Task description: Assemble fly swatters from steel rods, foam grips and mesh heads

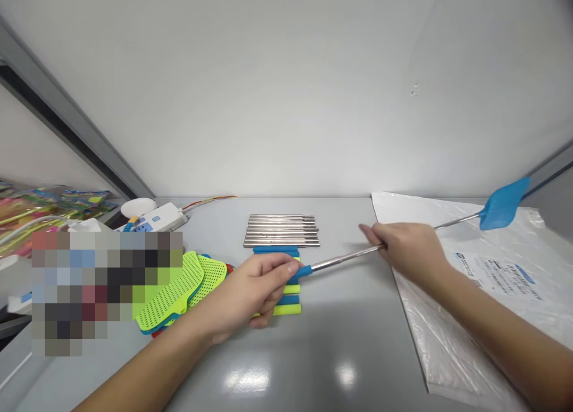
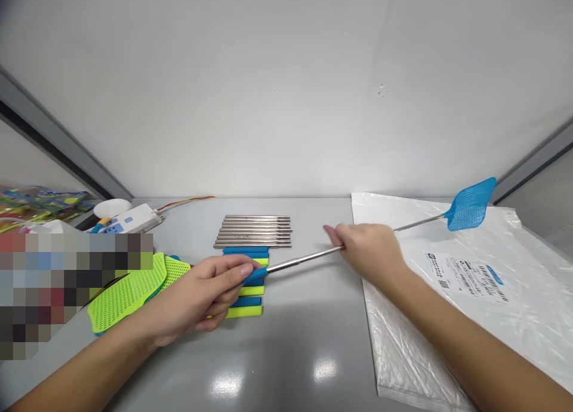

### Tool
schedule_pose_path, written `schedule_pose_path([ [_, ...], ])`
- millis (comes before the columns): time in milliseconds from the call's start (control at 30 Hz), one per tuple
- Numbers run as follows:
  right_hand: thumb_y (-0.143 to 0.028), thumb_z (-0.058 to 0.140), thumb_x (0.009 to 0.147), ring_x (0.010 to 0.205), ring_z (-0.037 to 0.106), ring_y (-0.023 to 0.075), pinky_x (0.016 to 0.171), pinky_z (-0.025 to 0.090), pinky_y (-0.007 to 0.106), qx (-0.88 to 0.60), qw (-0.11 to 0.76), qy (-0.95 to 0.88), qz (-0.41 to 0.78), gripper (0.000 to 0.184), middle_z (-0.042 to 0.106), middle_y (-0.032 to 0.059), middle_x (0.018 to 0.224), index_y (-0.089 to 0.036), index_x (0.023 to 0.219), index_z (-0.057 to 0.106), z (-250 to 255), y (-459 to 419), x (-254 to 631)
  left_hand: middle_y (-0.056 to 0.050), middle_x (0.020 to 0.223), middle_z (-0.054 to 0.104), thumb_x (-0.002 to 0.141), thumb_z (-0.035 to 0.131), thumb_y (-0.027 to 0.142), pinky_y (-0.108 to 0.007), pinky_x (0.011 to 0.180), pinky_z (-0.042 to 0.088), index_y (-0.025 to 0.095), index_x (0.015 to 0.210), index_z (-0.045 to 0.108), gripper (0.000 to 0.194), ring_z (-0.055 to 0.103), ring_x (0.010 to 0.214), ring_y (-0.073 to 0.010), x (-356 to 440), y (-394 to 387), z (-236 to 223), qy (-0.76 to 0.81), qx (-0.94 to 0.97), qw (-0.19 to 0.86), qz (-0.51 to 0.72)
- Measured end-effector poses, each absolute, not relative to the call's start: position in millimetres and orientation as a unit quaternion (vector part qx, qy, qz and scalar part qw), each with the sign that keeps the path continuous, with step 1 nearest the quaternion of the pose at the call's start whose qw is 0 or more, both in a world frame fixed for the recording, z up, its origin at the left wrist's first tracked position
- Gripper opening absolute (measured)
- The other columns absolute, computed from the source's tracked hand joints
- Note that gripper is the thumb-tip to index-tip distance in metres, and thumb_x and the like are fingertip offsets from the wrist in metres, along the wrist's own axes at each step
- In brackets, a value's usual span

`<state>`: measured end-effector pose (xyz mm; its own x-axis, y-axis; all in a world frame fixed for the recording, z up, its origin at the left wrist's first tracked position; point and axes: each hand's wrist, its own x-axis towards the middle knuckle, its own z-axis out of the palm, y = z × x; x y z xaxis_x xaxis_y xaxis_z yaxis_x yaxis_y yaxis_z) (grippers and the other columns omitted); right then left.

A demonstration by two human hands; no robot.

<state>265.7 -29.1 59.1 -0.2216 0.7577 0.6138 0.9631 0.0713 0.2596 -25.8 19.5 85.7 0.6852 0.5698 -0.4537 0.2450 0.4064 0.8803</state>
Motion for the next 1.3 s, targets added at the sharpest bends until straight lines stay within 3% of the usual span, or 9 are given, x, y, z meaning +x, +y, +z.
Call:
schedule_pose_path([
  [100,-0.035,0.044,0.099,0.039,0.041,0.0100,0.048,0.013,0.030,-0.563,0.154,-0.755,-0.300,0.048,0.052,-0.0030,0.043,-0.019,0.054,0.050,56.5,-40.2,234.1,0.011,0.054,0.024,0.089,0.055,0.056,-0.016,0.037,0.021,0.021,0.088,0.052,0.035,0.017,0.044,-0.0050,-19.3,8.7,79.5,0.356,0.538,0.760,0.080],
  [333,-0.029,0.046,0.097,0.040,0.042,0.0118,0.050,0.014,0.031,-0.516,0.177,-0.802,-0.241,0.040,0.049,-0.0032,0.043,-0.020,0.058,0.049,45.6,-56.7,190.7,0.011,0.055,0.028,0.092,0.049,0.056,-0.016,0.038,0.024,0.022,0.096,0.055,0.035,0.023,0.043,-0.0055,-7.2,-11.6,74.5,0.341,0.546,0.765,0.034],
  [500,-0.028,0.048,0.095,0.049,0.047,0.0133,0.053,0.022,0.030,-0.528,0.166,-0.798,-0.237,0.033,0.055,-0.0008,0.053,-0.019,0.063,0.053,55.4,-45.6,209.8,0.010,0.054,0.028,0.092,0.051,0.054,-0.017,0.038,0.026,0.022,0.105,0.058,0.035,0.024,0.045,-0.0065,-12.5,-2.0,72.8,0.347,0.564,0.748,0.053],
  [600,-0.031,0.048,0.095,0.050,0.045,0.0120,0.054,0.024,0.028,-0.544,0.159,-0.778,-0.271,0.037,0.053,-0.0009,0.053,-0.019,0.060,0.051,64.7,-36.4,245.9,0.011,0.054,0.026,0.090,0.054,0.054,-0.017,0.038,0.025,0.021,0.101,0.059,0.035,0.020,0.045,-0.0064,-20.3,9.5,74.2,0.347,0.558,0.750,0.074],
  [800,-0.032,0.049,0.095,0.045,0.035,0.0095,0.048,0.015,0.028,-0.553,0.170,-0.746,-0.329,0.045,0.040,-0.0042,0.045,-0.019,0.052,0.043,67.8,-24.2,301.1,0.011,0.055,0.022,0.088,0.059,0.052,-0.017,0.038,0.019,0.019,0.090,0.059,0.033,0.013,0.044,-0.0046,-31.0,28.7,84.5,0.364,0.539,0.751,0.110],
  [1000,-0.031,0.044,0.098,0.039,0.029,0.0080,0.047,0.011,0.029,-0.534,0.173,-0.755,-0.338,0.045,0.040,-0.0062,0.041,-0.019,0.055,0.046,61.5,-29.9,273.0,0.011,0.054,0.021,0.086,0.063,0.051,-0.017,0.038,0.017,0.021,0.081,0.050,0.033,0.011,0.045,-0.0045,-29.7,28.8,81.4,0.377,0.519,0.760,0.109],
  [1167,-0.031,0.045,0.099,0.042,0.040,0.0103,0.049,0.012,0.031,-0.501,0.162,-0.793,-0.308,0.042,0.048,-0.0034,0.046,-0.019,0.058,0.050,57.5,-45.6,230.8,0.011,0.054,0.025,0.089,0.057,0.054,-0.016,0.038,0.019,0.022,0.094,0.055,0.033,0.017,0.045,-0.0054,-17.8,8.7,73.5,0.347,0.522,0.775,0.080],
  [1300,-0.026,0.042,0.099,0.041,0.040,0.0123,0.050,0.010,0.032,-0.481,0.151,-0.818,-0.276,0.042,0.047,-0.0024,0.045,-0.020,0.057,0.049,54.7,-56.2,205.1,0.010,0.056,0.027,0.091,0.052,0.055,-0.017,0.039,0.022,0.022,0.090,0.054,0.033,0.019,0.044,-0.0051,-9.7,-6.3,72.3,0.333,0.519,0.785,0.060],
])
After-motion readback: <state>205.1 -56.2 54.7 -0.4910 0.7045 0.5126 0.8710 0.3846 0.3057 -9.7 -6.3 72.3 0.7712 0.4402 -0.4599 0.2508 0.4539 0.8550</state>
